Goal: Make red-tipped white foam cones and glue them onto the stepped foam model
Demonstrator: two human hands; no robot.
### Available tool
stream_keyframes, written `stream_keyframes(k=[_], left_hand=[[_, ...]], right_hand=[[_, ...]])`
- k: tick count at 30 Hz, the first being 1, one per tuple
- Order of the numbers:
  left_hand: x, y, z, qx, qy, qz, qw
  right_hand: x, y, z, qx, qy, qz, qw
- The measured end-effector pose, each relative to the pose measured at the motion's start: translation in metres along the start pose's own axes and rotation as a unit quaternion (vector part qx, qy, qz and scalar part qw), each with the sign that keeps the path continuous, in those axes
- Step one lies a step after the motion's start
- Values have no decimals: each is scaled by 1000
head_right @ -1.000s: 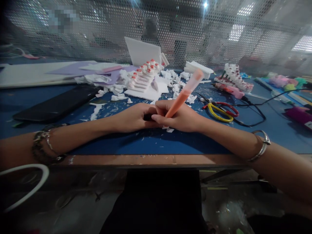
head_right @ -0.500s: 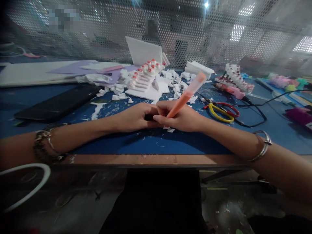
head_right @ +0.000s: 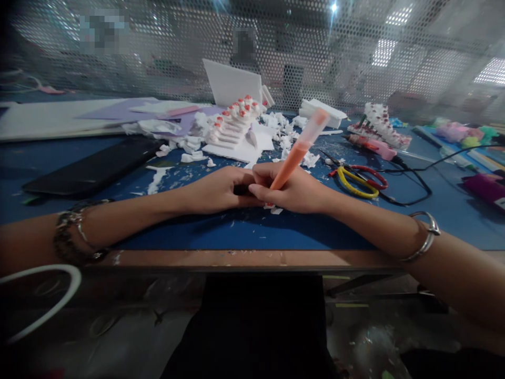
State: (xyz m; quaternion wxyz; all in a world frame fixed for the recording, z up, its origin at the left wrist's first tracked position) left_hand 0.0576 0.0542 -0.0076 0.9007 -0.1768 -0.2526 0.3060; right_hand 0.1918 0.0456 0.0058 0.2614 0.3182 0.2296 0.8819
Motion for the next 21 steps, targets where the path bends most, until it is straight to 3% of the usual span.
stream_keyframes(k=[10,21], left_hand=[[-1,-2,0,-8,0,4,1000],[0,0,1,7,-9,0,1000]], right_hand=[[0,1,2,-17,-11,-1,1000],[-3,2,-2,2,30,12,999]])
Point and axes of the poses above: each hand's wrist, its own x-axis towards the middle knuckle, its own z-axis out of the back of the hand, y = z × x, the point moved 3 cm from there along x, towards the middle knuckle, and after that the axes turned 9 degrees about -y, right-handed, at the moved point
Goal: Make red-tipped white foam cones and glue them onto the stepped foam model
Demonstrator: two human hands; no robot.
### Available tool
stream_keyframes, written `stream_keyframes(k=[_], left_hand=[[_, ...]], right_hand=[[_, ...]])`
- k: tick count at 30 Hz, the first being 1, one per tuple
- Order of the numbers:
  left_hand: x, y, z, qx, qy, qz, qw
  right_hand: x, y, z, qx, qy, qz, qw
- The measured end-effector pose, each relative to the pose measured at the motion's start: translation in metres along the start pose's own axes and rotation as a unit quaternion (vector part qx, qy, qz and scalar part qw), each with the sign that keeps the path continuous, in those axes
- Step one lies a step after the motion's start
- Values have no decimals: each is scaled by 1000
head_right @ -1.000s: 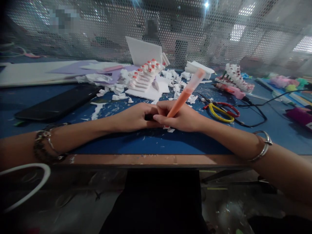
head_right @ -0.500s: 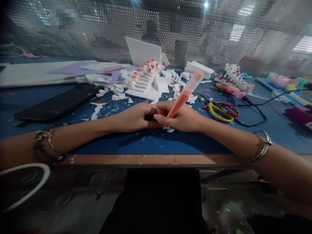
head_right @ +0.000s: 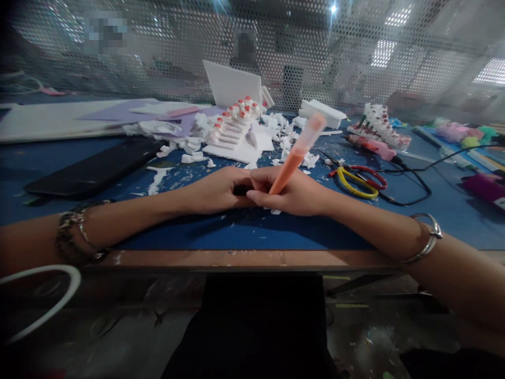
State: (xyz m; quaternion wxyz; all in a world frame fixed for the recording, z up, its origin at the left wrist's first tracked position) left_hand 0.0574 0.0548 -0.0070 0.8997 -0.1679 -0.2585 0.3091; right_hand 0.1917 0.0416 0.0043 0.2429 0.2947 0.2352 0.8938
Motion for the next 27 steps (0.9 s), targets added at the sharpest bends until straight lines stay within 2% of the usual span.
stream_keyframes(k=[5,9,17,27], left_hand=[[0,0,0,1,-2,-1,1000],[-1,0,0,-15,-1,-22,1000],[0,-1,0,-26,0,-25,999],[0,3,-1,-3,-5,6,1000]], right_hand=[[0,0,1,-2,-8,6,1000],[0,0,0,-8,16,7,1000],[-1,-1,2,-18,23,20,999],[1,-2,2,-4,-31,14,999]])
Point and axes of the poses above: each hand's wrist, its own x-axis towards the middle knuckle, its own z-axis out of the back of the hand, y = z × x, the point moved 3 cm from there along x, towards the middle knuckle, and after that the axes turned 9 degrees about -y, right-handed, at the moved point
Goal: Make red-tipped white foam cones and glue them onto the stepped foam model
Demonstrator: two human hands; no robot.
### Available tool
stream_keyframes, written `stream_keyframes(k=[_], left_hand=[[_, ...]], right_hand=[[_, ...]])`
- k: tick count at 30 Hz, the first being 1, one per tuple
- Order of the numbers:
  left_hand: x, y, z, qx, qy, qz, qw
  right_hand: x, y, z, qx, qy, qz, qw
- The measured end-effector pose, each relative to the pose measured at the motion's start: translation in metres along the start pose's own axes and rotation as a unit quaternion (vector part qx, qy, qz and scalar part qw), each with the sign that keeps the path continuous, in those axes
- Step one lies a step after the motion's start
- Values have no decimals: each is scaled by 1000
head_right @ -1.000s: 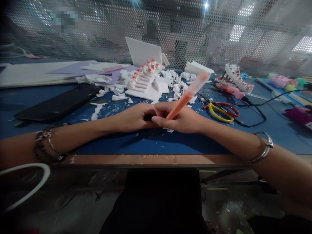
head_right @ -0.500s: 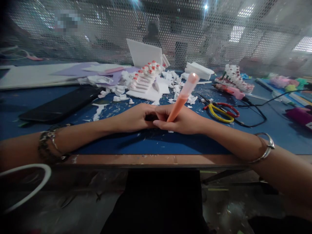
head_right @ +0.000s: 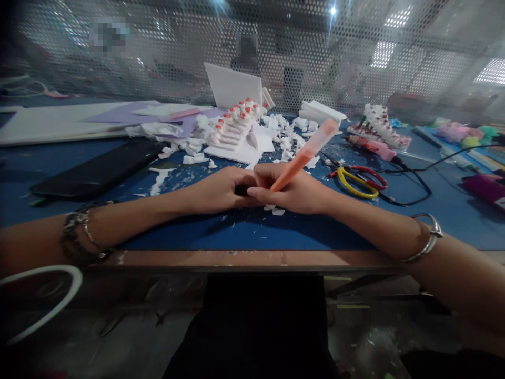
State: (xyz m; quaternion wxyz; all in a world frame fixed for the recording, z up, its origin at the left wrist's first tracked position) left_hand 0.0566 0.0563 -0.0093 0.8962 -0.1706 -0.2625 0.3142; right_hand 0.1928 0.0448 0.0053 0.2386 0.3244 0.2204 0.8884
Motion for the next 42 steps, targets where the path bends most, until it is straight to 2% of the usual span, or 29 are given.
stream_keyframes(k=[8,14,20,27,31,35,39,42], left_hand=[[-1,-7,-1,-9,4,-16,1000],[0,-2,-3,-28,-8,36,999],[1,-5,-3,-24,-19,32,999],[1,-5,-4,-6,-51,97,994],[1,-9,-3,-15,-61,76,995],[0,-13,-3,-28,-57,55,996],[0,-13,-2,1,-71,62,996],[0,-13,-3,-9,-74,54,996]], right_hand=[[0,-4,1,-14,0,-24,1000],[1,1,2,-16,-8,-39,999],[0,-1,1,-5,1,-42,999],[2,0,2,-17,-20,-53,998],[1,-3,4,-39,-37,-70,996],[1,-4,7,-44,-64,-59,995],[1,-3,5,-22,-31,-72,997],[1,-2,5,-37,-29,-74,996]])
Point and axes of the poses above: each hand's wrist, its own x-axis towards the middle knuckle, its own z-axis out of the back of the hand, y = z × x, the point moved 3 cm from there along x, towards the middle knuckle, and after that the axes turned 9 degrees about -y, right-handed, at the moved point
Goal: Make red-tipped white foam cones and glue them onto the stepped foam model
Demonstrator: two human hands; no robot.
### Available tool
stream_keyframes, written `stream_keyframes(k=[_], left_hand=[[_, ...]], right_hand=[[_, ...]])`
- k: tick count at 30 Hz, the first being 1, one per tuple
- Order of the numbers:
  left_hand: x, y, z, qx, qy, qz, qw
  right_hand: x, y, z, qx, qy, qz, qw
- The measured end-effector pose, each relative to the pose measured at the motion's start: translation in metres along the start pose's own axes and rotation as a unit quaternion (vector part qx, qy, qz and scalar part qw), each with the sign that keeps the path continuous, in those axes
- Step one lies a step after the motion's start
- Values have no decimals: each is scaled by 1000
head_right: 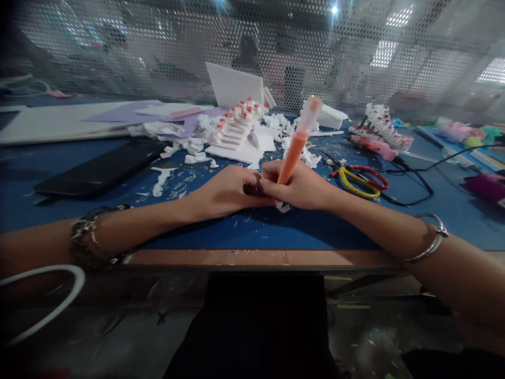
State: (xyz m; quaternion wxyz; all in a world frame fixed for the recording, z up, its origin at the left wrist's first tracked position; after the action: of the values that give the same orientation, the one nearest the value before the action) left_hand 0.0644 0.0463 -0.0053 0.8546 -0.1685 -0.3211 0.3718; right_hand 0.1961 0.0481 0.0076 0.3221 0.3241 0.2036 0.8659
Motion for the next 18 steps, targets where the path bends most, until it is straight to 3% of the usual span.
stream_keyframes(k=[7,18], left_hand=[[1,0,0,28,7,7,1000],[2,0,-1,60,19,-14,998]], right_hand=[[0,0,0,12,13,27,999],[-2,1,0,7,38,13,999]])
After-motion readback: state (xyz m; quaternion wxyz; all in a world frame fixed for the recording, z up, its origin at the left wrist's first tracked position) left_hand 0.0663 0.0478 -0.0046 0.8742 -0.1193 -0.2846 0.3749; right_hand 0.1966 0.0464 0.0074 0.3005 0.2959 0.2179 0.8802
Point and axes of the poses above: each hand's wrist, its own x-axis towards the middle knuckle, its own z-axis out of the back of the hand, y = z × x, the point moved 3 cm from there along x, towards the middle knuckle, and after that the axes turned 9 degrees about -y, right-handed, at the moved point
